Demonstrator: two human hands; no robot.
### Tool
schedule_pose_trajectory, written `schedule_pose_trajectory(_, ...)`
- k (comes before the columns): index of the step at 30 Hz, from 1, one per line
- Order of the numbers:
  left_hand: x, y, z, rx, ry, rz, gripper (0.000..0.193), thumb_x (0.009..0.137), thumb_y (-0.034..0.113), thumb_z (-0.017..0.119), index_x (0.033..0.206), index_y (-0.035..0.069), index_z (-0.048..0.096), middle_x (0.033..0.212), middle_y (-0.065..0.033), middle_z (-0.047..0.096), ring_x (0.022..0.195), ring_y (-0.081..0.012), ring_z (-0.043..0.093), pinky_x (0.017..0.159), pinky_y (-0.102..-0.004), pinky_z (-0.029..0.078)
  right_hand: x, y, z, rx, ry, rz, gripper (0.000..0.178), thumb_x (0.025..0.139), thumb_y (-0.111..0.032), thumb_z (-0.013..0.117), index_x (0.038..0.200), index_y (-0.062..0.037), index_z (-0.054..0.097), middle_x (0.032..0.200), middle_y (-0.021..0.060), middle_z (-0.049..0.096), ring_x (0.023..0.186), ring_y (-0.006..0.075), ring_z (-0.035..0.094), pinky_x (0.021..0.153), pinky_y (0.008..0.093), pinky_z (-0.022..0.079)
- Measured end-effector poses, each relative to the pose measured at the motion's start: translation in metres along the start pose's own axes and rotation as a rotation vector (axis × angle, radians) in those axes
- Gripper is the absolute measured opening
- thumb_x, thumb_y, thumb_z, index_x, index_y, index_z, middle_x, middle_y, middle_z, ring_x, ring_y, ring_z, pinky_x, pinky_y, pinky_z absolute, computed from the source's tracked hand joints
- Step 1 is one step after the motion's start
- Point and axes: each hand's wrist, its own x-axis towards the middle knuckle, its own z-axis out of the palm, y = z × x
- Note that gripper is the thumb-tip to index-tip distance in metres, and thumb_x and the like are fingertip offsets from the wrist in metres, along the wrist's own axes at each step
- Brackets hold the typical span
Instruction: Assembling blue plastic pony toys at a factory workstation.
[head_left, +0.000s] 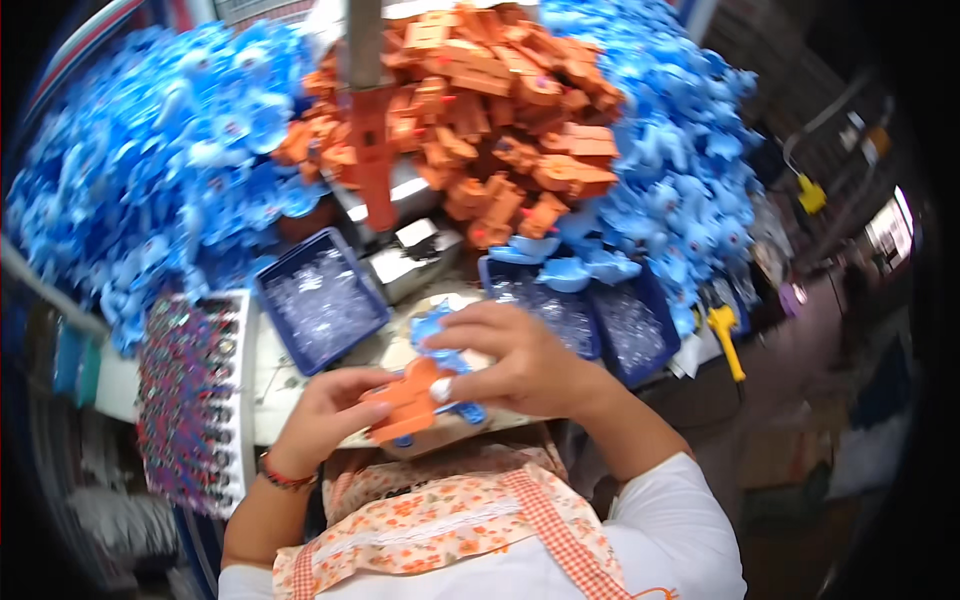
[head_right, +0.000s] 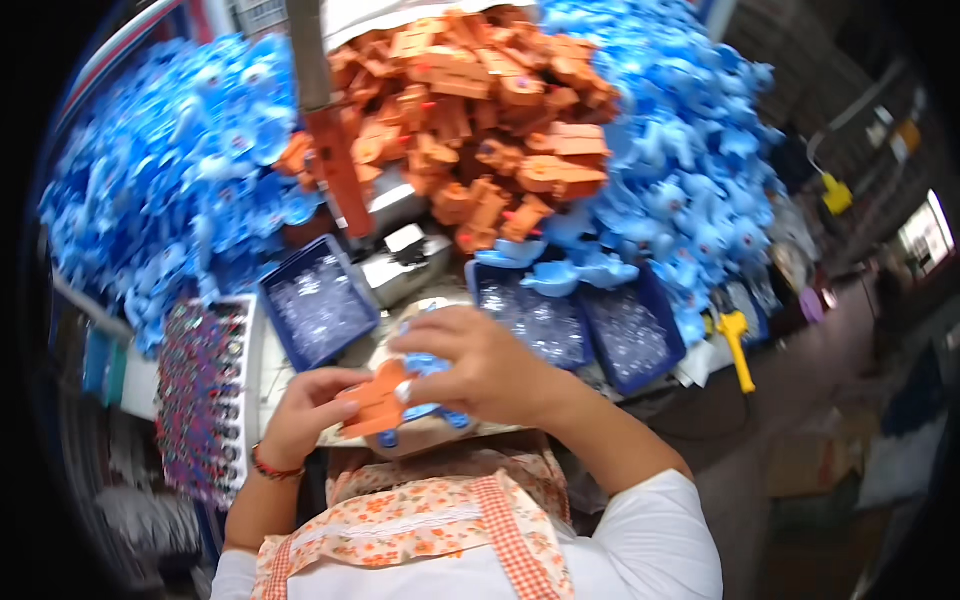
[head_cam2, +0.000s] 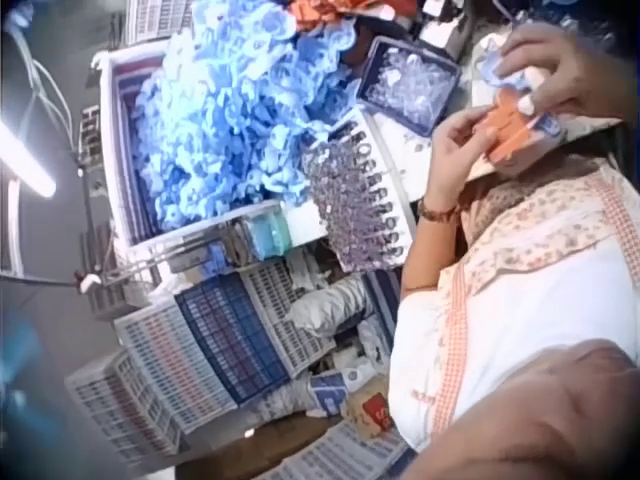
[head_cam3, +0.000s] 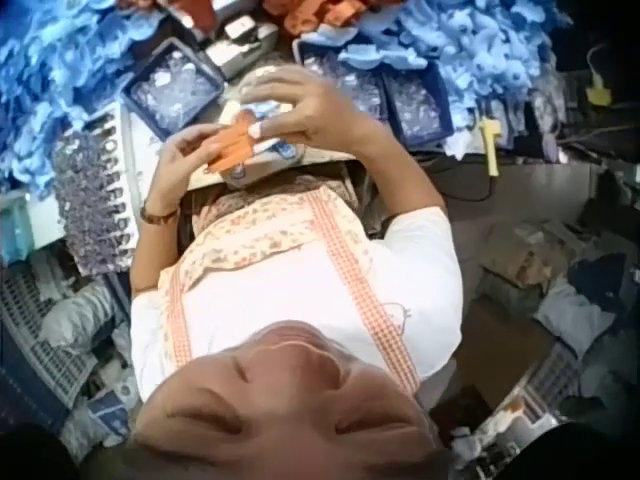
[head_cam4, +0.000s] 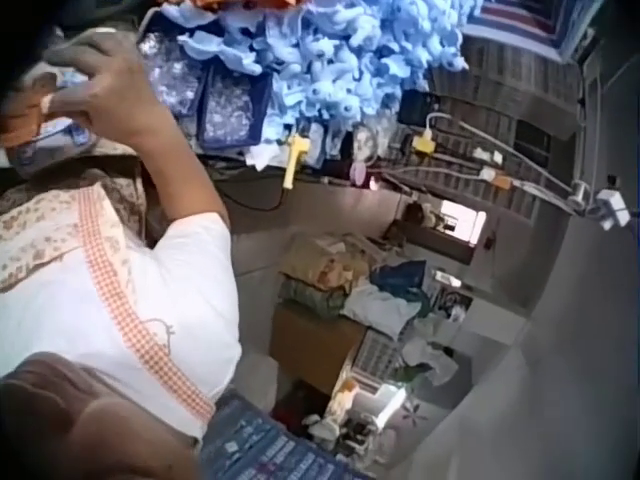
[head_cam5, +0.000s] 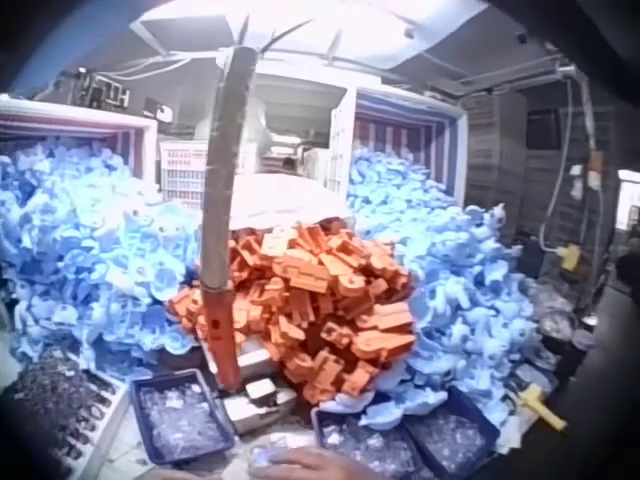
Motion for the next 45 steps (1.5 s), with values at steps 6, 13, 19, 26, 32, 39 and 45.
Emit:
schedule_pose_trajectory(6, -0.003, -0.005, 0.002, -0.021, -0.067, -0.076, 0.037, 0.079, 0.009, 0.073, 0.112, -0.006, 0.065, 0.103, -0.0113, 0.069, 0.091, -0.0155, 0.066, 0.082, -0.0280, 0.053, -0.022, -0.015, 0.011, 0.083, 0.027, -0.005, 0.007, 0.084, -0.024, 0.071, 0.090, -0.0214, 0.070, 0.115, -0.0034, 0.064, 0.127, 0.0289, 0.050, 0.106, 0.0579, 0.031)
schedule_pose_trajectory(13, 0.005, -0.022, 0.013, -0.018, 0.118, 0.088, 0.037, 0.080, -0.005, 0.066, 0.117, -0.006, 0.061, 0.109, -0.0116, 0.067, 0.095, -0.0151, 0.065, 0.082, -0.0263, 0.054, -0.028, -0.012, 0.040, -0.087, 0.334, 0.256, 0.008, 0.077, -0.018, 0.075, 0.083, -0.0171, 0.070, 0.116, 0.0004, 0.063, 0.128, 0.0310, 0.048, 0.106, 0.0599, 0.029)
schedule_pose_trajectory(19, 0.022, -0.038, 0.019, -0.090, 0.155, 0.180, 0.045, 0.081, -0.003, 0.071, 0.124, -0.005, 0.056, 0.113, -0.0102, 0.064, 0.100, -0.0161, 0.064, 0.084, -0.0278, 0.054, -0.027, -0.003, 0.058, -0.001, 0.529, 0.352, 0.020, 0.071, -0.011, 0.081, 0.086, -0.0058, 0.068, 0.124, 0.0165, 0.057, 0.122, 0.0373, 0.051, 0.102, 0.0471, 0.040)
schedule_pose_trajectory(26, 0.009, -0.035, 0.014, 0.454, 0.170, 0.427, 0.038, 0.079, -0.002, 0.069, 0.116, 0.000, 0.063, 0.112, -0.0096, 0.067, 0.107, -0.0168, 0.062, 0.093, -0.0316, 0.049, -0.032, 0.003, 0.037, 0.378, 0.227, 0.369, 0.045, 0.071, -0.013, 0.080, 0.111, -0.0030, 0.063, 0.129, 0.0164, 0.058, 0.121, 0.0323, 0.054, 0.100, 0.0417, 0.043)
schedule_pose_trajectory(32, 0.008, -0.025, 0.018, 0.716, 0.219, 0.644, 0.034, 0.071, 0.012, 0.076, 0.102, 0.002, 0.068, 0.093, -0.0117, 0.067, 0.088, -0.0254, 0.064, 0.080, -0.0346, 0.050, -0.032, -0.004, 0.038, 0.435, 0.256, 0.308, 0.034, 0.072, -0.014, 0.079, 0.101, -0.0017, 0.067, 0.117, 0.0139, 0.064, 0.119, 0.0342, 0.057, 0.100, 0.0450, 0.044)
schedule_pose_trajectory(39, 0.025, -0.030, 0.014, 0.782, 0.324, 0.518, 0.036, 0.071, 0.019, 0.080, 0.099, 0.000, 0.067, 0.086, -0.0119, 0.067, 0.080, -0.0216, 0.064, 0.072, -0.0323, 0.049, -0.033, 0.008, 0.049, 0.467, 0.298, 0.600, 0.035, 0.085, -0.014, 0.069, 0.116, 0.0011, 0.062, 0.122, 0.0152, 0.061, 0.120, 0.0269, 0.054, 0.103, 0.0376, 0.039)
schedule_pose_trajectory(45, 0.026, -0.029, 0.008, 0.197, 0.263, 0.175, 0.032, 0.089, 0.020, 0.070, 0.109, -0.004, 0.065, 0.099, -0.0041, 0.068, 0.085, -0.0090, 0.062, 0.077, -0.0258, 0.050, -0.030, 0.008, 0.043, 0.239, 0.425, 0.535, 0.028, 0.084, -0.006, 0.068, 0.110, 0.0019, 0.061, 0.119, 0.0170, 0.061, 0.112, 0.0282, 0.058, 0.098, 0.0372, 0.042)
